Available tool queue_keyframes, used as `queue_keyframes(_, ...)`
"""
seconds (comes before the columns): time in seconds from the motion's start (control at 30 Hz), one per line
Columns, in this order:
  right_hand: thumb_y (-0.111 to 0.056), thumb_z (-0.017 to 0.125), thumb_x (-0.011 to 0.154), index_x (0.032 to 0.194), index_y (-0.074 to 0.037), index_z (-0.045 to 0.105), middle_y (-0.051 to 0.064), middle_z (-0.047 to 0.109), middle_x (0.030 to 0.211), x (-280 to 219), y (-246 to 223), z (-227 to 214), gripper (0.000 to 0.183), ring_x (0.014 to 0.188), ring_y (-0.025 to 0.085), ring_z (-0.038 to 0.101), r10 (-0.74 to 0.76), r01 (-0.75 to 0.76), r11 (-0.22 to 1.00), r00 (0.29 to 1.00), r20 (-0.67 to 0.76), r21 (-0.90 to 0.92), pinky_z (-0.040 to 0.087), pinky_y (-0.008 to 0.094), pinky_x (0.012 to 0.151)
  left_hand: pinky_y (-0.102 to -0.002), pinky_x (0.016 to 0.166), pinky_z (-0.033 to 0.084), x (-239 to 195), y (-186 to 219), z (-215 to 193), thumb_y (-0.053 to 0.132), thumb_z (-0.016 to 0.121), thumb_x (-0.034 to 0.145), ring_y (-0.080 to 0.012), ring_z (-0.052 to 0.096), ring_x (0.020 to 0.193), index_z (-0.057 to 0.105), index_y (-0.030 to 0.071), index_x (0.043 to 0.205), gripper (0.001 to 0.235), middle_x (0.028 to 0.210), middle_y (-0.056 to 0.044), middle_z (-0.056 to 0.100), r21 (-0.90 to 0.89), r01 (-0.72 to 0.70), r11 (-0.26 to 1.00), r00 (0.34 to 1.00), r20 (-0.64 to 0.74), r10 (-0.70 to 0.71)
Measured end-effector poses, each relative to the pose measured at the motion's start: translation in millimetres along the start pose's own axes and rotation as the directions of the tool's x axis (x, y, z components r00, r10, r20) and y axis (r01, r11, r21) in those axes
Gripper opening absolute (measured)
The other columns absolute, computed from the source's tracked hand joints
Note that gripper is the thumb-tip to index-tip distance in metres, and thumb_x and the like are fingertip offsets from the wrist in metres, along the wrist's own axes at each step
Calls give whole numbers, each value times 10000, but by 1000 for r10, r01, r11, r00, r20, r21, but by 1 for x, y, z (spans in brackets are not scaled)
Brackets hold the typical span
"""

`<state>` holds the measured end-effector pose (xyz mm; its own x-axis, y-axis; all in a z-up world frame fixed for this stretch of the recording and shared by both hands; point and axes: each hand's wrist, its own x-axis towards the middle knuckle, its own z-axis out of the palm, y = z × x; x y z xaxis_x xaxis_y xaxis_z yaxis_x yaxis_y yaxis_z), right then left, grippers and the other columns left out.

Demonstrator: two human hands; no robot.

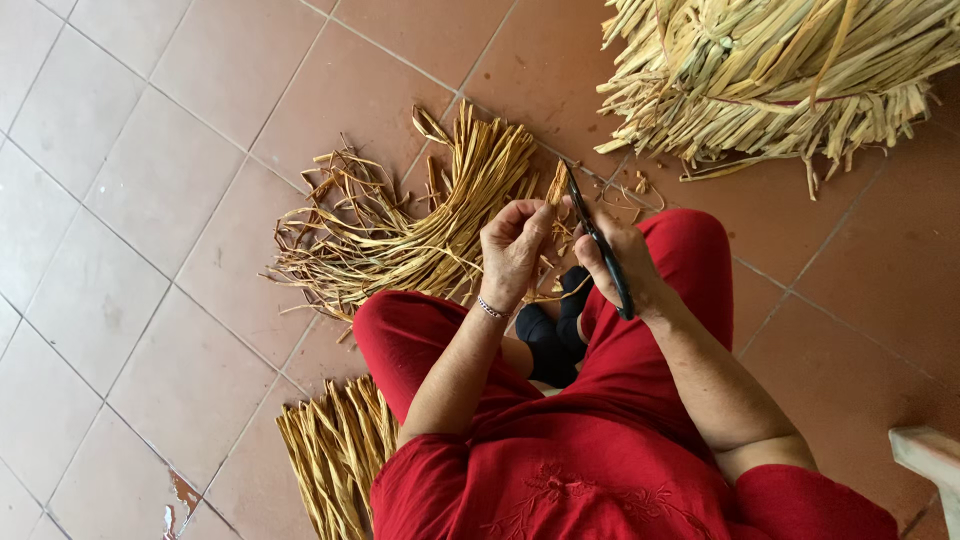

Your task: The person sits on a tiled floor and uses shears to cut bundles of dried plant material into smaller pieces. The person repeatedly picks up the material, cuts it, and places the cut pieces onto a pile on the floor.

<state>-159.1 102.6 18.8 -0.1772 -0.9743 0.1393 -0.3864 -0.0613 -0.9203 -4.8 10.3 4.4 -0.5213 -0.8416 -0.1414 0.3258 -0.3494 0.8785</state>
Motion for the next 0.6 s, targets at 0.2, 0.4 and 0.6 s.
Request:
queue_keyframes(0.2,-641,350,1034,1389,1,552,42,530,620,-4,12,12,761,533,134,552,61,-61,998,998,-34,0,434,318,504,-197,520,519,-5,3,1,235,661,1053,-84,647,590,689,-45,1128,292,784,-64,696,45,38,998,999,19,-39)
queue_keyframes(0.4,-618,370,1085,1191,-12,655,-25,514,639,1,26,27,678,555,102,542,16,-12,999,992,-124,33,435,291,509,-200,504,518,-3,3,-5,251,619,1054,-87,652,577,678,-24,1130,291,718,-38,652,51,95,994,995,0,-95)
queue_keyframes(0.6,-618,397,1093,1258,-11,642,-31,511,667,11,34,42,675,603,89,511,163,-147,965,985,-62,216,417,278,539,-223,484,482,11,-13,-22,204,620,1066,-73,563,541,664,-28,1088,237,718,-25,624,34,108,994,993,-41,-106)
